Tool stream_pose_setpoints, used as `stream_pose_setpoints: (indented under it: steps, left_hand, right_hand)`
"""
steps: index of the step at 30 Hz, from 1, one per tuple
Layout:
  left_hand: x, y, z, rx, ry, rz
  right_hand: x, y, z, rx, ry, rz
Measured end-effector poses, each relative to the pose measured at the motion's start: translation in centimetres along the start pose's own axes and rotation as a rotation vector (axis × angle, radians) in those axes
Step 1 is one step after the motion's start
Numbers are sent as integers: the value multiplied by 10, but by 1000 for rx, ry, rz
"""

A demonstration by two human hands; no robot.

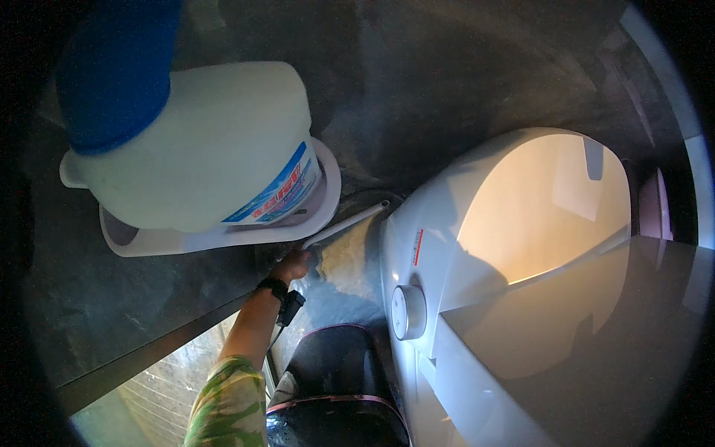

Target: Cleaning the bathroom sink, counter, and toilet bowl using a cloth, brush, and cleaning solution.

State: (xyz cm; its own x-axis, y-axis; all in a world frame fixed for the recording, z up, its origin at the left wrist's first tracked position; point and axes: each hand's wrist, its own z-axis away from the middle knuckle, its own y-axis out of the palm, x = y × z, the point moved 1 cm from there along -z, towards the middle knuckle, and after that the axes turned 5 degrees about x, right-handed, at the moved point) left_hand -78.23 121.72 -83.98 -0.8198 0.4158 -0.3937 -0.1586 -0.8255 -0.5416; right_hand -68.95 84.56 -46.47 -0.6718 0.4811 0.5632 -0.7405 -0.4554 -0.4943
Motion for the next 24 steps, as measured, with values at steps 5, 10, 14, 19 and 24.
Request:
stream_pose_setpoints:
  steps: [5,10,14,19,24]
  left_hand:
    - [-1,1,18,-79,-50,136]
    - [-16,-3,98,-9,-84,263]
    - [-30,9,154,142,-94,464]
    - [-14,-6,216,-54,171,743]
    - [-58,-30,310,-161,-58,1174]
  right_hand:
    - [-13,10,1,13,-14,-33]
    - [-9,-10,-5,-45,6,-214]
    - [-35,18,-9,-71,11,-176]
    - [-21,20,-25,34,78,-60]
    - [28,-18,-42,-258,-135,-239]
